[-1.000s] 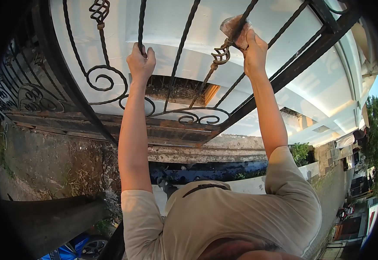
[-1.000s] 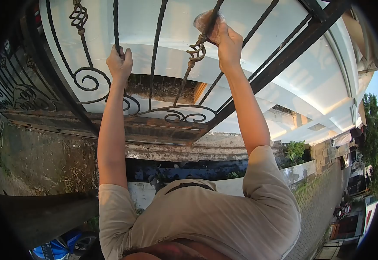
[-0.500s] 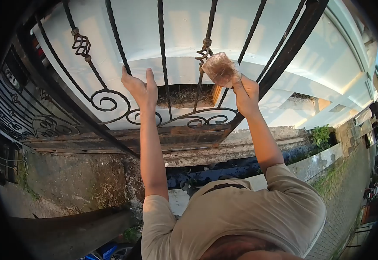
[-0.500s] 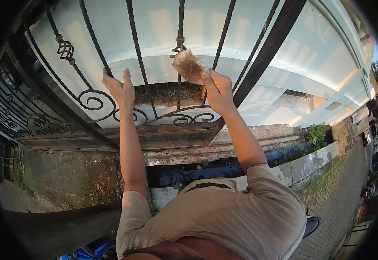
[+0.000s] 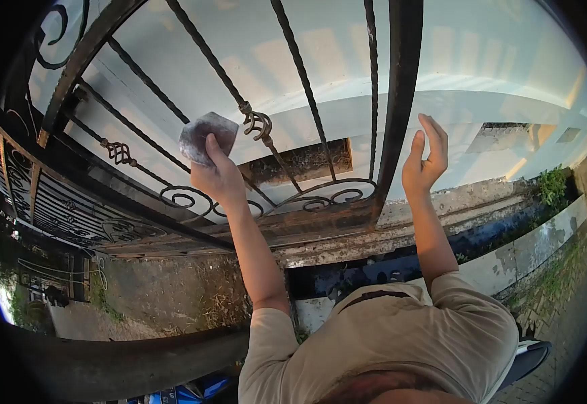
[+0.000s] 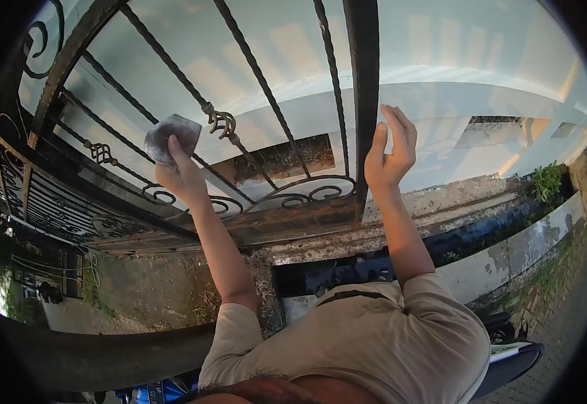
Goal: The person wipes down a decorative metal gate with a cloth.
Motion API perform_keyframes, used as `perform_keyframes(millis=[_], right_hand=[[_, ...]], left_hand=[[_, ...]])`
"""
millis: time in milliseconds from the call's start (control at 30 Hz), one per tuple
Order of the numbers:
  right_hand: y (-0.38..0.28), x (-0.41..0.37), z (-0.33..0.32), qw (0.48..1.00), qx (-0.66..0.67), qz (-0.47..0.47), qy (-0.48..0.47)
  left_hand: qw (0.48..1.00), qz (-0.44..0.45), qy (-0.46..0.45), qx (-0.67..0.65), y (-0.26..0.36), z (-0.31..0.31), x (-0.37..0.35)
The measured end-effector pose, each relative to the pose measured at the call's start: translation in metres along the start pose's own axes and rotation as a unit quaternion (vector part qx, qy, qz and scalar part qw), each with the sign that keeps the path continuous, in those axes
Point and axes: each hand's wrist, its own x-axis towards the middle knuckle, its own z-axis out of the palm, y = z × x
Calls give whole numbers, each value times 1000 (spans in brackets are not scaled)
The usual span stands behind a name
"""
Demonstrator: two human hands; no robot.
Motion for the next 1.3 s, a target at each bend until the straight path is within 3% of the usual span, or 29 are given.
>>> perform_keyframes(millis=[33, 100, 133, 167, 233, 300, 400, 433, 533, 633, 667, 733, 800, 900, 967, 1100, 1200, 1233, 1300], right_hand=[[14, 0, 7, 1000, 4, 14, -6], [35, -2, 19, 977, 77, 190, -56], [44, -11, 23, 965, 115, 205, -116], [53, -20, 29, 950, 152, 213, -172], [58, -35, 44, 972, 97, 163, -136], [65, -44, 50, 958, 118, 222, -139], [79, -48, 63, 977, 113, 155, -94], [80, -53, 64, 982, 104, 139, -77], [77, -49, 66, 985, 105, 122, -60], [76, -50, 66, 986, 100, 119, -55], [78, -50, 67, 987, 97, 114, -54], [79, -53, 66, 988, 93, 109, -56], [80, -54, 67, 986, 114, 113, -52], [78, -53, 67, 987, 114, 109, -39], [78, -52, 68, 986, 115, 111, -43], [80, -53, 67, 988, 102, 107, -48], [80, -53, 68, 989, 106, 100, -39], [80, -53, 68, 988, 106, 100, -40], [80, -54, 67, 986, 118, 111, -48]], left_hand=[[986, 79, 13, 146, -12, 6, 15], [983, 40, -138, 113, -28, 27, 30], [981, -31, -155, 116, -29, 29, 27], [981, -21, -155, 118, -31, 30, 23], [992, 23, -107, 57, -39, 30, 11], [988, 25, -117, 97, -34, 28, 16], [991, 4, -126, -43, -16, 40, 38], [991, 1, -127, -36, -21, 38, 36], [985, 15, -98, 143, -56, 23, 15], [985, 28, -103, 135, -66, 15, 5], [985, 6, -148, 87, -77, 6, 16], [983, 3, -156, 99, -43, 17, 27], [983, 17, -155, 97, -47, 20, 26], [948, 50, -107, 294, -54, 7, -4], [939, 138, -78, 304, -61, 8, -5], [951, 91, -48, 291, -55, 25, -18], [944, 188, 41, 268, -57, 33, -41], [944, 188, 41, 268, -59, 31, -37], [970, 68, -23, 231, -47, 31, -17]])
